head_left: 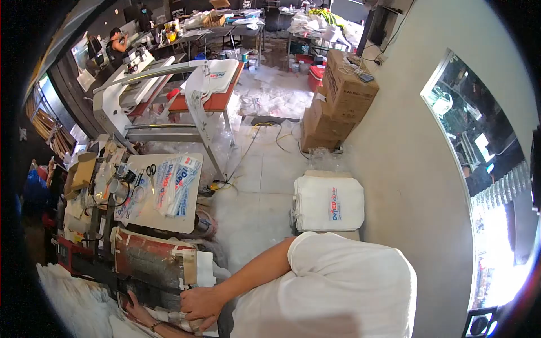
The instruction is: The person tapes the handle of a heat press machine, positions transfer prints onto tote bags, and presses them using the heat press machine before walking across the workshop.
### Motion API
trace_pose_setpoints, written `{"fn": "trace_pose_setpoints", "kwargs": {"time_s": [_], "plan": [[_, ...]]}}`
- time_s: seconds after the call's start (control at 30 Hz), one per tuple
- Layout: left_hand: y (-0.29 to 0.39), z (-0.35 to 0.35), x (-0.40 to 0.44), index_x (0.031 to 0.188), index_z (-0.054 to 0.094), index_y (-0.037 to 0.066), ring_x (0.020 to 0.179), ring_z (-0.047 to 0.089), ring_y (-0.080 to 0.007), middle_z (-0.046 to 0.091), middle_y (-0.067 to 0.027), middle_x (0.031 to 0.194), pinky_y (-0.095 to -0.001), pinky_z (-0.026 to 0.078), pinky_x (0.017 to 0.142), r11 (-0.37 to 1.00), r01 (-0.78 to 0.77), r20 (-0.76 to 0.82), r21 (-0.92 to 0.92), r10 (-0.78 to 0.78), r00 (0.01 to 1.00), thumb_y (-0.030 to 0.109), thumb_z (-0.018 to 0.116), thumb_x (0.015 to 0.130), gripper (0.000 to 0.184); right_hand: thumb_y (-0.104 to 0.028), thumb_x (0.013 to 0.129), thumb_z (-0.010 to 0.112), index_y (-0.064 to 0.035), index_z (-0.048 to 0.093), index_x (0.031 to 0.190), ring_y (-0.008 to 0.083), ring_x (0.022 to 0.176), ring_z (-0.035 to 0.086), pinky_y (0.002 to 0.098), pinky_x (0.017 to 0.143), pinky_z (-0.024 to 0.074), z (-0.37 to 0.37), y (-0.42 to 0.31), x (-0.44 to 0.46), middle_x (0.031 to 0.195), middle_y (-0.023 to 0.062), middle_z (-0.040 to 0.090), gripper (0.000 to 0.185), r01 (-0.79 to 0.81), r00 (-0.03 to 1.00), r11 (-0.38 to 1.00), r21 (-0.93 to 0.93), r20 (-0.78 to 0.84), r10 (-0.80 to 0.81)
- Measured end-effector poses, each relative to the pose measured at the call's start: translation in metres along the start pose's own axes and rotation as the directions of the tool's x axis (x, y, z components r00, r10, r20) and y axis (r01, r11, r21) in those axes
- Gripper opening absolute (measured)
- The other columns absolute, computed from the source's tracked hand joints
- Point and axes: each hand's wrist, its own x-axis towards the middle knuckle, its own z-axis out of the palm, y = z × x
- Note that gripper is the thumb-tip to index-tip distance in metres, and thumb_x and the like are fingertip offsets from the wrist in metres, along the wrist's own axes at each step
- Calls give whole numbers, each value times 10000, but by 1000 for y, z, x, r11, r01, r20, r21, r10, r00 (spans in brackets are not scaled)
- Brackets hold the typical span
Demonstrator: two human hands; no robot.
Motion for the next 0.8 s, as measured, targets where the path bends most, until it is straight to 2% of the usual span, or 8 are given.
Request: {"fn": "trace_pose_setpoints", "kwargs": {"time_s": [0.1, 0.2, 0.27, 0.37, 0.5, 0.57, 0.7, 0.8], "plan": [[42, -3, -28, 1273, 514, -65, 1159, 502, -347, 536, -225, 1267, -426, 368, 1025, 996, 34, -1, 81, -34, 999, 679, 630, 774, 903, -535, 723, 642, -44, 629, 747, 307, 716, 577, 416, 673, 384, -3, -6, 2, 706, 118, 562, 492, -21, 998, 1000, 14, -53, 22], [51, -2, -33, 1290, 488, -51, 1146, 513, -342, 540, -215, 1271, -439, 392, 989, 982, 158, 3, 101, -159, 987, 688, 630, 765, 917, -554, 734, 630, -65, 643, 755, 298, 699, 593, 414, 689, 378, -10, -11, 10, 688, 106, 591, 490, -112, 989, 994, -9, 96, 113], [31, -4, -24, 1290, 483, -50, 1126, 516, -342, 537, -214, 1269, -444, 399, 968, 976, 69, 19, 208, -74, 997, 708, 624, 753, 940, -591, 719, 632, -84, 674, 751, 297, 663, 619, 422, 658, 398, -9, -13, 18, 665, 97, 632, 509, -186, 902, 972, -140, 368, 226], [46, -2, -32, 1276, 487, -53, 1095, 523, -338, 536, -211, 1256, -445, 407, 938, 981, 72, 3, 178, -74, 997, 735, 617, 735, 963, -635, 694, 633, -97, 697, 736, 313, 623, 642, 439, 584, 440, -21, -11, 29, 642, 103, 654, 544, -216, 863, 971, -104, 445, 240], [45, -4, -32, 1255, 499, -60, 1056, 527, -326, 539, -208, 1215, -429, 420, 912, 974, 14, 24, 224, -20, 1000, 744, 625, 719, 974, -664, 678, 628, -92, 706, 733, 331, 607, 648, 448, 512, 468, -24, -4, 32, 636, 115, 654, 580, -152, 883, 987, -57, 441, 162], [65, -6, -38, 1230, 513, -66, 1026, 525, -316, 537, -214, 1182, -412, 432, 891, 961, 135, -21, 241, -134, 991, 733, 636, 722, 955, -666, 672, 631, -93, 706, 726, 336, 607, 651, 447, 501, 478, -21, -3, 31, 626, 117, 651, 581, -171, 874, 984, -56, 452, 178], [74, -5, -36, 1220, 515, -74, 1007, 530, -309, 532, -217, 1186, -405, 438, 881, 979, 64, -9, 193, -63, 998, 720, 643, 729, 942, -664, 667, 636, -97, 697, 660, 333, 608, 654, 438, 497, 478, -24, -7, 33, 627, 116, 654, 570, -162, 904, 980, -114, 382, 194], [70, -26, -18, 1284, 475, -45, 1029, 526, -313, 525, -224, 1221, -411, 435, 904, 976, 170, 68, 137, -180, 981, 677, 623, 782, 892, -664, 685, 628, -103, 678, 589, 329, 587, 652, 430, 470, 471, -36, -21, 52, 604, 110, 648, 571, -192, 877, 975, -115, 426, 223]]}}
